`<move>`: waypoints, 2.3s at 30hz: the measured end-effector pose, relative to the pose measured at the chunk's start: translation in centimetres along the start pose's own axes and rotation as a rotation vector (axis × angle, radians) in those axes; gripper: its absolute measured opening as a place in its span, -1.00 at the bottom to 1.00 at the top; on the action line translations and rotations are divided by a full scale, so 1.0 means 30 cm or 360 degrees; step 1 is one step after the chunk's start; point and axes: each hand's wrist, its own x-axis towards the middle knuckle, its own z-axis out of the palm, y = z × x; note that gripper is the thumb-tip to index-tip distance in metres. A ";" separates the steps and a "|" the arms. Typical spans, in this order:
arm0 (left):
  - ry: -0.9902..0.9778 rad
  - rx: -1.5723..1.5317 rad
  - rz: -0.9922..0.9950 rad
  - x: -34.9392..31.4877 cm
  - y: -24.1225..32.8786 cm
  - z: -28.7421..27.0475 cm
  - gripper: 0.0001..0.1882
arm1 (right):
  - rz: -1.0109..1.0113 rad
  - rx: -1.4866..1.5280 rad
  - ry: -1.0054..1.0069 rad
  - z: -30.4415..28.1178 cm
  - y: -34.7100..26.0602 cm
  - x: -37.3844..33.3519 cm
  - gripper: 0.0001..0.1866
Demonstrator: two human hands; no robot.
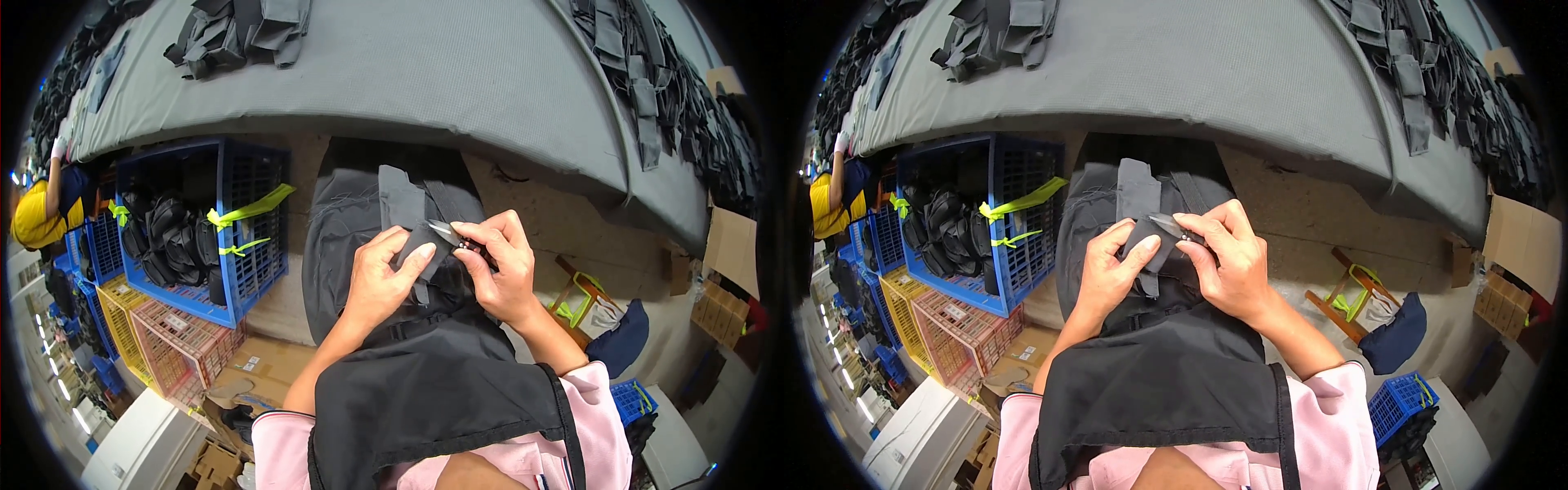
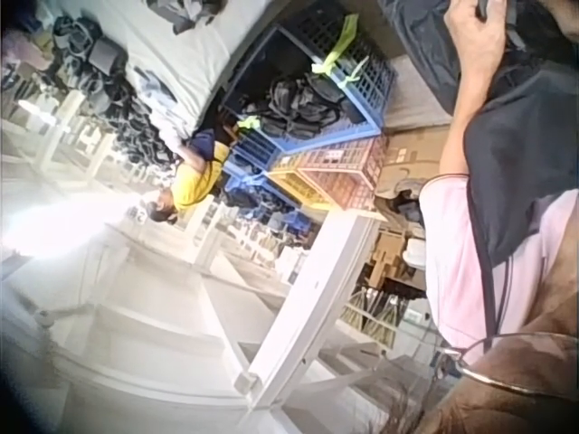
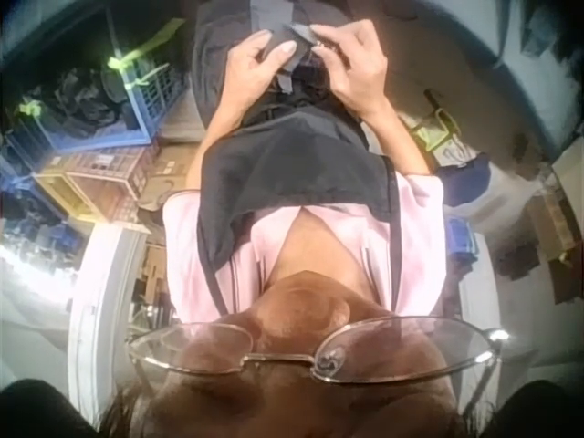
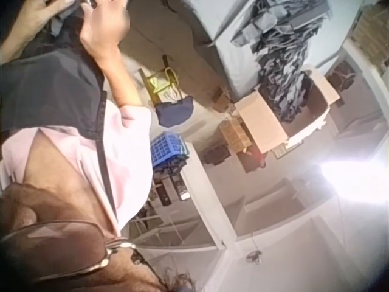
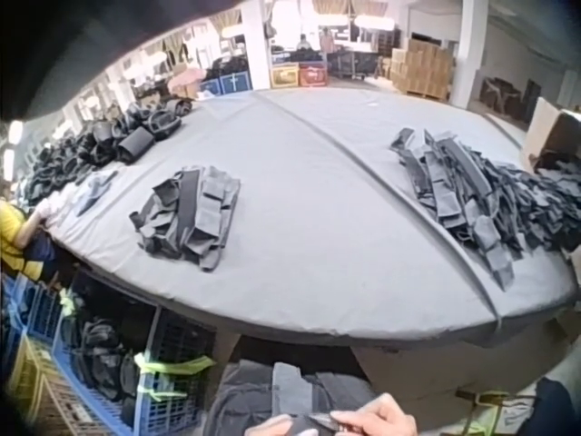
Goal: Using a small handheld tool to trim excess threads or material from grey fabric strips at an industrial workstation.
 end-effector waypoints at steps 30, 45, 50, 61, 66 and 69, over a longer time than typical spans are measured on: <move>0.0246 0.0086 -0.0059 0.014 -0.022 -0.002 -0.76 | 0.0690 0.0851 -0.0150 -0.008 0.066 0.002 -0.79; 0.0129 -0.0635 -0.0516 -0.001 -0.001 0.012 -0.85 | -0.0060 -0.0179 0.0050 0.002 0.019 -0.009 -0.74; 0.0074 -0.0634 -0.0708 0.005 -0.015 -0.015 -0.77 | 0.0311 0.0519 -0.0011 -0.012 0.042 -0.005 -0.67; -0.0402 -0.0976 -0.0564 -0.025 -0.022 -0.038 -0.60 | 0.1072 0.1580 -0.0128 0.172 0.097 0.092 -0.76; -0.0007 -0.0862 -0.0795 0.002 -0.060 -0.011 -0.73 | 0.1195 0.1362 -0.0271 0.164 0.120 0.058 -0.86; 0.0122 -0.0853 -0.0686 0.020 -0.075 -0.009 -0.75 | 0.0736 0.0589 -0.0032 0.084 0.104 -0.022 -0.70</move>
